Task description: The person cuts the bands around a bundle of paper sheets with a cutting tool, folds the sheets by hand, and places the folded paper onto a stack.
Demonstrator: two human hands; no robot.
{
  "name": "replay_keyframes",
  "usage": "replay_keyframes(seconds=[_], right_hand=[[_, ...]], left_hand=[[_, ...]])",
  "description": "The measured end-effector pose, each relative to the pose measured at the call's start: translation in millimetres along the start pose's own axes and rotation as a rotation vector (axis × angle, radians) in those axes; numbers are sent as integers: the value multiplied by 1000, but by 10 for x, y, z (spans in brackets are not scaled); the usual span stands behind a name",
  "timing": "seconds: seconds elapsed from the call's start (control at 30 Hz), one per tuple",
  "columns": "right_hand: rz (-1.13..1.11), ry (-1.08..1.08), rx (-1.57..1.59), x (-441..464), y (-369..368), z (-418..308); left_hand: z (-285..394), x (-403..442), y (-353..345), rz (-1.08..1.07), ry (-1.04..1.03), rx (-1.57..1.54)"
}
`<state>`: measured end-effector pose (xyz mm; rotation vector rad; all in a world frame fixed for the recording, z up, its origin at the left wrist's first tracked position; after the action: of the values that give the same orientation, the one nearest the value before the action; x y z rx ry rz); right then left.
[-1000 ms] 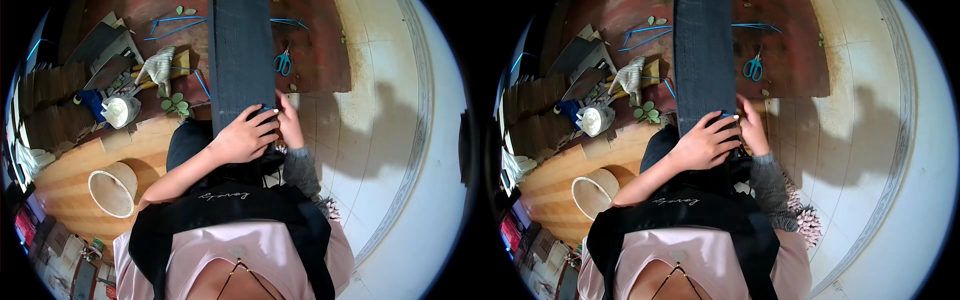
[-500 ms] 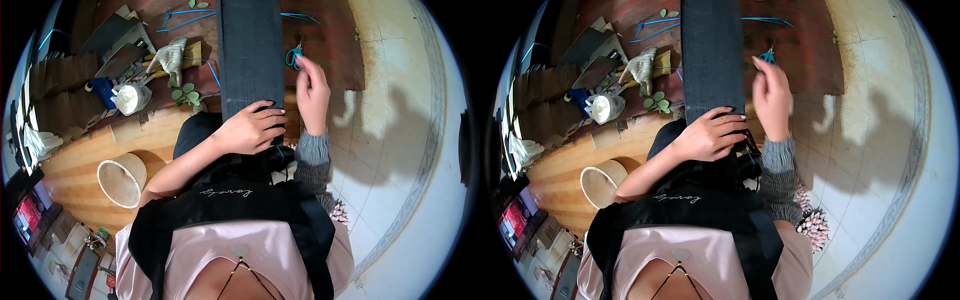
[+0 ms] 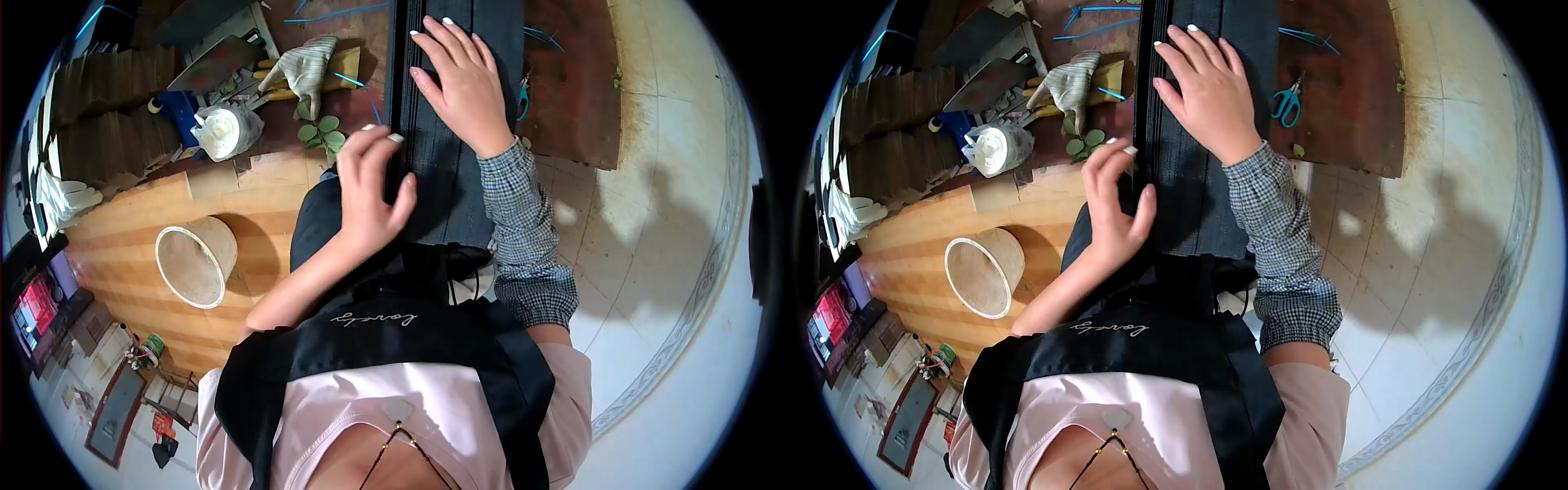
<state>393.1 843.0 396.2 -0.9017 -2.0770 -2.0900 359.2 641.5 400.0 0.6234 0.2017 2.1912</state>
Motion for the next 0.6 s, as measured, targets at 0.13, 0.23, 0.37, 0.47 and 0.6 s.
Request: replay_keyframes(seconds=[0.13,0.23,0.37,0.47,0.6], right_hand=[[-1,-14,2,-48,19,87],[3,-18,-1,-44,9,96],[51,-55,1,-28,9,75],[55,-46,12,-31,-3,54],[-158,-94,27,72,171,-49]], left_hand=[[-314,-256,-30,-65,309,-151],[-233,-264,-105,-165,319,-195],[-248,-284,-225,-213,316,-211],[-310,-315,-173,-152,373,-183],[-368,-292,-127,-190,388,-181]])
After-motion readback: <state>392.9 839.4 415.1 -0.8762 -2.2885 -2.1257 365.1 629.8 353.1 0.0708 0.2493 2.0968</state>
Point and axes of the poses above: each hand's wrist, its own x-axis towards the middle knuckle, its own y-axis out of the back of the hand, z = x × y, the point moved 5 cm from there along x, towards the middle knuckle, and after that the axes turned 9 degrees about -x, right-handed, at the moved point
